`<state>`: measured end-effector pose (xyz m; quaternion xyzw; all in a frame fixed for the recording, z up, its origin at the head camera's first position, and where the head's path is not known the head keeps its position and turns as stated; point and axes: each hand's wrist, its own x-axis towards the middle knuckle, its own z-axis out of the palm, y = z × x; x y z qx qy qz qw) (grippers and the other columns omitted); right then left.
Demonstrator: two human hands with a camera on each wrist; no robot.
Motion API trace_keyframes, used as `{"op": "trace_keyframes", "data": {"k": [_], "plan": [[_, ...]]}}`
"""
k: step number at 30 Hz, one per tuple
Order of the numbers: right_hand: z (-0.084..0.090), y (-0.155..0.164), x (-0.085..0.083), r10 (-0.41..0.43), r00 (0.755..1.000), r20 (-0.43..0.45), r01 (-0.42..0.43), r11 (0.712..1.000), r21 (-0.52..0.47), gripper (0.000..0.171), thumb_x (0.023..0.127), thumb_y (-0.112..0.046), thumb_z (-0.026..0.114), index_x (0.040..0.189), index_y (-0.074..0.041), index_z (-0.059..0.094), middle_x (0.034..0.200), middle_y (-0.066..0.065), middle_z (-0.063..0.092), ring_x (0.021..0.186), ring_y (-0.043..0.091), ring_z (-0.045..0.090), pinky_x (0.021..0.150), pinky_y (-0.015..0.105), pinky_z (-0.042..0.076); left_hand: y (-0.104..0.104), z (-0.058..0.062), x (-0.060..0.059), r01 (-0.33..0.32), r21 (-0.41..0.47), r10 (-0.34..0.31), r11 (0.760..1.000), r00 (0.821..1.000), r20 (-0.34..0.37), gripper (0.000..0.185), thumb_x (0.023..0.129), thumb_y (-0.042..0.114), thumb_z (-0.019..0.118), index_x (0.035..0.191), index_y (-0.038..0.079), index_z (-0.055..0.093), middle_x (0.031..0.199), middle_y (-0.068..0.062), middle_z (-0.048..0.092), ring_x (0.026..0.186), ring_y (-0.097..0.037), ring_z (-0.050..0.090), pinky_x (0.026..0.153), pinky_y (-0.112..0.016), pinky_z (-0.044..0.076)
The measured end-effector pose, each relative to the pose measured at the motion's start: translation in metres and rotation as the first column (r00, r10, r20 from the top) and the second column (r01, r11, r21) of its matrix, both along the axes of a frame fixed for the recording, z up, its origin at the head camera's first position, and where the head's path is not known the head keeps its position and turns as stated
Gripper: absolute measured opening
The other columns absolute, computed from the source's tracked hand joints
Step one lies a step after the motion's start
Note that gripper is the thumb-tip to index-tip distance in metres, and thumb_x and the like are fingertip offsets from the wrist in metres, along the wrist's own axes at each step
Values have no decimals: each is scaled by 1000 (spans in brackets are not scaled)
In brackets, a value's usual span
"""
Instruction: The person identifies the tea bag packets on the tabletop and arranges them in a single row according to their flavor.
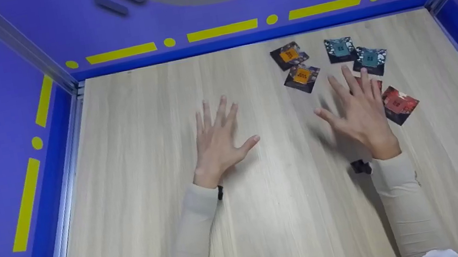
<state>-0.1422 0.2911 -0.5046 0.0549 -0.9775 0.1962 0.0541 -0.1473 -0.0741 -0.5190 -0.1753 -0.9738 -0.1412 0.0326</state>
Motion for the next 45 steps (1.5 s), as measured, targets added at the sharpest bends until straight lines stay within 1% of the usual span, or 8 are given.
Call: {"op": "trace_keyframes", "data": {"k": [8, 16, 19, 25, 30, 33, 38, 45], "plan": [[-1, 40, 12, -60, 997, 40, 61, 997, -45, 79, 106, -55, 57, 166, -9, 36, 178, 21, 15, 163, 53, 2, 130, 71, 2, 47, 8, -17, 138, -40, -136, 990, 989, 61, 97, 96, 83, 42, 172, 26, 23, 181, -2, 10, 166, -44, -1, 135, -59, 3], [-9, 84, 18, -94, 996, 1, 94, 992, -87, 60, 109, -26, 57, 159, 3, 43, 168, 35, 29, 154, 66, 18, 122, 81, 15, 106, 8, -35, 267, -10, -265, 964, 960, 92, 78, 108, 65, 43, 171, 23, 28, 180, -4, 16, 165, -45, 7, 135, -56, 6], [-13, 94, 18, -112, 993, 24, 114, 990, -86, 55, 109, -20, 55, 156, 7, 45, 166, 36, 32, 153, 66, 22, 123, 78, 19, 130, 6, -40, 298, 6, -297, 955, 949, 109, 72, 110, 58, 43, 171, 23, 26, 180, -4, 18, 165, -45, 11, 135, -55, 10], [-20, 107, 18, -128, 990, 61, 132, 989, -72, 46, 108, -8, 53, 149, 12, 50, 163, 37, 37, 150, 61, 33, 124, 70, 26, 177, -1, -47, 346, -19, -340, 938, 931, 135, 67, 112, 55, 38, 171, 26, 26, 180, -2, 20, 165, -43, 13, 135, -53, 14], [-23, 111, 19, -120, 989, 82, 127, 989, -78, 39, 105, 1, 54, 141, 16, 56, 158, 38, 41, 144, 60, 43, 117, 70, 36, 215, -7, -48, 392, -83, -376, 916, 912, 162, 65, 113, 55, 35, 171, 27, 26, 179, 0, 20, 166, -38, 13, 135, -50, 17], [-24, 112, 19, -120, 984, 130, 129, 990, -62, 40, 104, 2, 53, 141, 15, 57, 158, 37, 41, 142, 60, 44, 115, 72, 38, 235, -11, -50, 414, -141, -390, 899, 905, 167, 65, 113, 54, 35, 171, 26, 27, 179, 1, 22, 166, -34, 16, 135, -46, 19], [-26, 114, 18, -119, 972, 201, 128, 991, -35, 43, 103, 3, 51, 144, 16, 54, 157, 36, 41, 142, 59, 44, 115, 73, 37, 264, -17, -58, 421, -205, -397, 884, 906, 148, 62, 113, 50, 38, 170, 28, 29, 178, 4, 25, 165, -27, 23, 134, -39, 23], [-29, 120, 17, -87, 980, 178, 95, 995, -38, 42, 101, 5, 51, 141, 18, 56, 151, 39, 47, 138, 60, 47, 113, 73, 39, 301, -18, -65, 396, -187, -375, 899, 917, 137, 57, 113, 48, 40, 167, 32, 34, 176, 8, 28, 164, -22, 24, 133, -35, 24]]}}
